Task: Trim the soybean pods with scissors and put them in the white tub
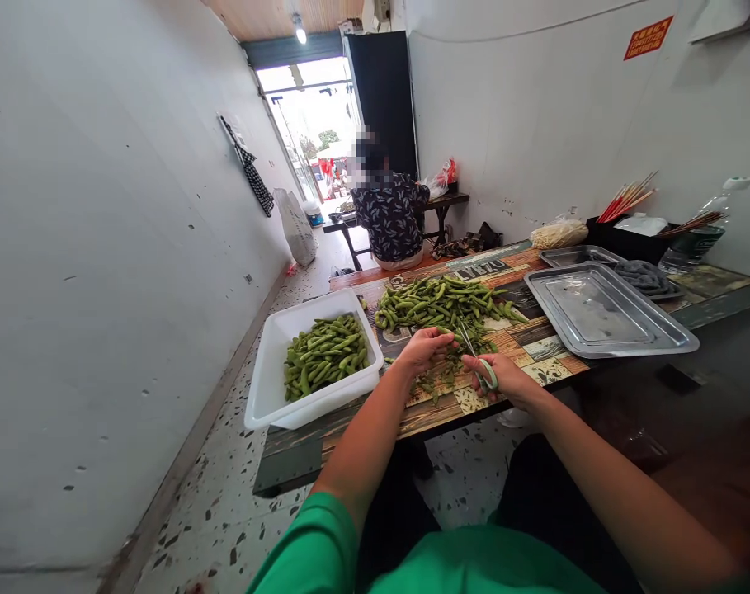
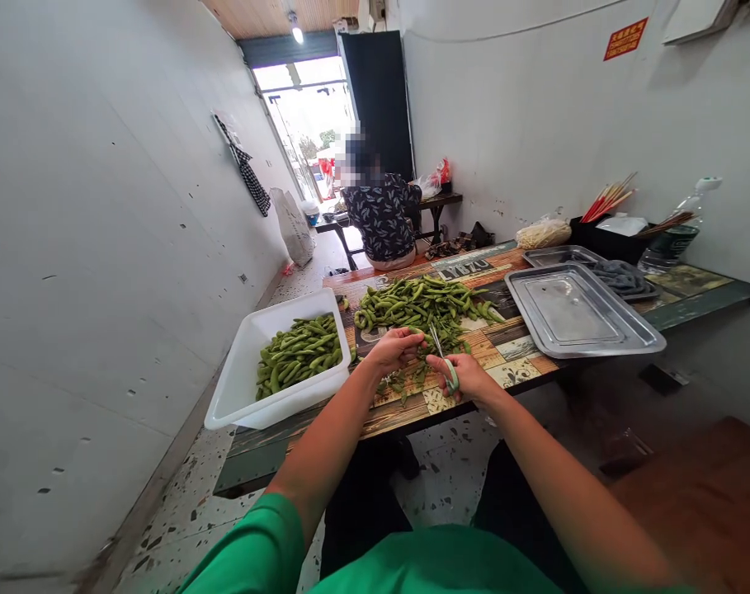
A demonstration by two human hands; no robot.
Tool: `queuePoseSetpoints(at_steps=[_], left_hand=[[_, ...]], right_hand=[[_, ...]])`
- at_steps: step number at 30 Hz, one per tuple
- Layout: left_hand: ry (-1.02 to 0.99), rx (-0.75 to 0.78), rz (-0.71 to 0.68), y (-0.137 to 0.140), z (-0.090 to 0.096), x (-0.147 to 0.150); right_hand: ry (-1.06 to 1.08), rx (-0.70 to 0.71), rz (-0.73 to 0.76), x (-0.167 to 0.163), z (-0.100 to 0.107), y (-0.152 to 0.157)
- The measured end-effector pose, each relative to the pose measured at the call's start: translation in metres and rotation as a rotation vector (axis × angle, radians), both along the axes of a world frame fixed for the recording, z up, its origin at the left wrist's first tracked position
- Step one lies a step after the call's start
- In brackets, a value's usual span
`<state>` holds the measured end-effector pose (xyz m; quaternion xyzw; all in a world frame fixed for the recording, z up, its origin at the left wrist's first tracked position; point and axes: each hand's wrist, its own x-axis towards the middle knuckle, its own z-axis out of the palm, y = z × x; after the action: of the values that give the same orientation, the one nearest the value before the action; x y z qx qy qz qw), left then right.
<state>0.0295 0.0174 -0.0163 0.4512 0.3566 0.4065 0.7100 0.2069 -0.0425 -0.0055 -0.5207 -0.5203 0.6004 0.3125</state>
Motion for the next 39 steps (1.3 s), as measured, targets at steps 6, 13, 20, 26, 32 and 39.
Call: queuePoseSetpoints(at_steps=[6, 13, 20, 26, 32, 39], left_hand=[[-0.07, -0.061, 0.044, -0.004, 0.003, 0.003], [-0.01, 0.002, 0.094, -0.008, 0.004, 0.012], [0.564, 0.523, 0.728, -0.044, 0.077, -0.03], [1.546, 0.555, 1.046, -0.064, 0.13, -0.115], [1.6, 0.831, 0.509, -0.089, 0.083, -0.039], [1.619, 0.448, 0.346, -0.075, 0.001, 0.009]], right_hand=[[0.02, 0.019, 0.044, -0.003, 0.001, -0.004], [-0.01, 0.079, -0.056, -0.007, -0.008, 0.002], [0.048, 0.111, -0.194, 0.008, -0.023, 0.004], [0.048, 0.088, -0.137, 0.012, -0.028, 0.001], [0.109, 0.069, -0.121, 0.014, -0.029, 0.002], [0.131, 0.09, -0.097, 0.021, -0.029, 0.002]])
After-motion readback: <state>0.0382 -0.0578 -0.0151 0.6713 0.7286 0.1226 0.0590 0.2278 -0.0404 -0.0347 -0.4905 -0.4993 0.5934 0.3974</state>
